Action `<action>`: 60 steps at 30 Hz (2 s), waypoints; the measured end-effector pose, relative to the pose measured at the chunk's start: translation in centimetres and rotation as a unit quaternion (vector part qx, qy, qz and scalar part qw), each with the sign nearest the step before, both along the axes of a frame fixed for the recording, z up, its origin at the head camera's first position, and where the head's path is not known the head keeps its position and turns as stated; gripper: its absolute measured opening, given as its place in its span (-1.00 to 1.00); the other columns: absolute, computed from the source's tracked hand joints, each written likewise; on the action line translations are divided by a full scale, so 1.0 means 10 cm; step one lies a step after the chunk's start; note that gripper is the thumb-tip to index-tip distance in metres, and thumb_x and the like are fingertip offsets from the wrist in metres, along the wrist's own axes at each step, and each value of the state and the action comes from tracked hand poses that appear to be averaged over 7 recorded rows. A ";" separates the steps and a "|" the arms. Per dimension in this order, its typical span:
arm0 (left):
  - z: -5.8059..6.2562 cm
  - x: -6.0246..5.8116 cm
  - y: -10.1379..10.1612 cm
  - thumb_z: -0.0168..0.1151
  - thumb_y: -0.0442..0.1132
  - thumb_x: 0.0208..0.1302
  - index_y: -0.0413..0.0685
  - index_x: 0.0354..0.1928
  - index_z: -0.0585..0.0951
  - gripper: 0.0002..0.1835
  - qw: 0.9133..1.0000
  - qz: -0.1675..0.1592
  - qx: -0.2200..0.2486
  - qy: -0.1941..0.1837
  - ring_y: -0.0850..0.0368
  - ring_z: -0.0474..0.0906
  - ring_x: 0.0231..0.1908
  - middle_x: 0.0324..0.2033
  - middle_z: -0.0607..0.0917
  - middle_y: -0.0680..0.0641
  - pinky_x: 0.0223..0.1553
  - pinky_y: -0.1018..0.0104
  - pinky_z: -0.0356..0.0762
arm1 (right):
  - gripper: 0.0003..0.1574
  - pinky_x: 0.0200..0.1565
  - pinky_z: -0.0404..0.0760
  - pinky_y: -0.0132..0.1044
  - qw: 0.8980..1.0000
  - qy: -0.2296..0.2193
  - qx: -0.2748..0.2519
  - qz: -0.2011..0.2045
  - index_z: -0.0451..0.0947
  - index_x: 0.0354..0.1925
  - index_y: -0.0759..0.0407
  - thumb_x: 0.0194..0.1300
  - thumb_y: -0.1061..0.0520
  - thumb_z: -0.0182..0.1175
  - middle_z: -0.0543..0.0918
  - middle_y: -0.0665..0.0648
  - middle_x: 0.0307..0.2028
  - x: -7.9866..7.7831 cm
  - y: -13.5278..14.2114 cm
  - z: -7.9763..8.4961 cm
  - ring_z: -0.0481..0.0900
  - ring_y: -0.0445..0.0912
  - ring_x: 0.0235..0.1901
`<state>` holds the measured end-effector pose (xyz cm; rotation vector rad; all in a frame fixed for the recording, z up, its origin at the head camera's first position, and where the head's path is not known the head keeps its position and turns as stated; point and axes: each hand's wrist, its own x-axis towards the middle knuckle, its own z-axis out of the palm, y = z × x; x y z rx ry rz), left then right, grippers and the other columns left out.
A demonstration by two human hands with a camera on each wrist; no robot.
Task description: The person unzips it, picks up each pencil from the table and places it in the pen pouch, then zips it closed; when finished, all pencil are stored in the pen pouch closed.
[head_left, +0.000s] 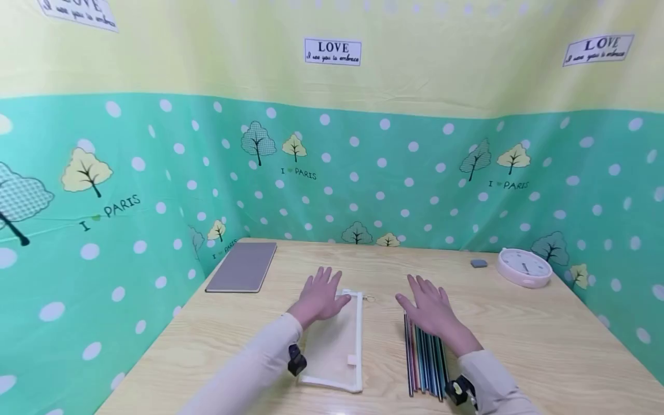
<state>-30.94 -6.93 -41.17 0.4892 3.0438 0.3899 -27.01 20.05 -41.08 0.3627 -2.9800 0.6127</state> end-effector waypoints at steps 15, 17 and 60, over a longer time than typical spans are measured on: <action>-0.21 -0.10 -0.05 0.46 0.07 0.26 -0.16 0.41 0.49 -0.23 0.999 -0.002 -0.015 -0.040 -0.25 0.46 0.30 0.29 0.56 -0.26 0.38 -0.23 0.41 | -0.11 0.46 -0.19 0.55 0.998 0.006 -0.052 0.027 -0.04 0.59 0.41 0.67 -0.19 -0.17 0.14 0.59 0.49 0.05 -0.11 0.12 0.04 0.48 0.49; -0.20 -0.10 -0.06 0.54 0.02 0.16 -0.11 0.33 0.58 -0.28 1.000 -0.006 -0.006 -0.025 -0.21 0.52 0.19 0.16 0.63 -0.23 0.28 -0.18 0.50 | -0.13 0.44 -0.18 0.57 0.997 0.013 -0.063 0.030 -0.03 0.59 0.40 0.67 -0.17 -0.17 0.17 0.57 0.49 0.05 -0.13 0.15 0.07 0.48 0.49; 0.32 -0.14 -0.16 0.18 -0.29 0.51 -0.18 0.07 0.68 -0.78 0.958 -0.153 0.240 0.025 -0.03 0.67 0.00 -0.02 0.76 -0.15 0.12 0.04 0.65 | -0.56 0.11 0.74 0.07 0.971 0.069 -0.190 0.128 0.49 0.29 0.39 0.50 0.33 0.14 0.70 0.40 0.07 0.02 -0.42 0.45 0.71 0.23 0.06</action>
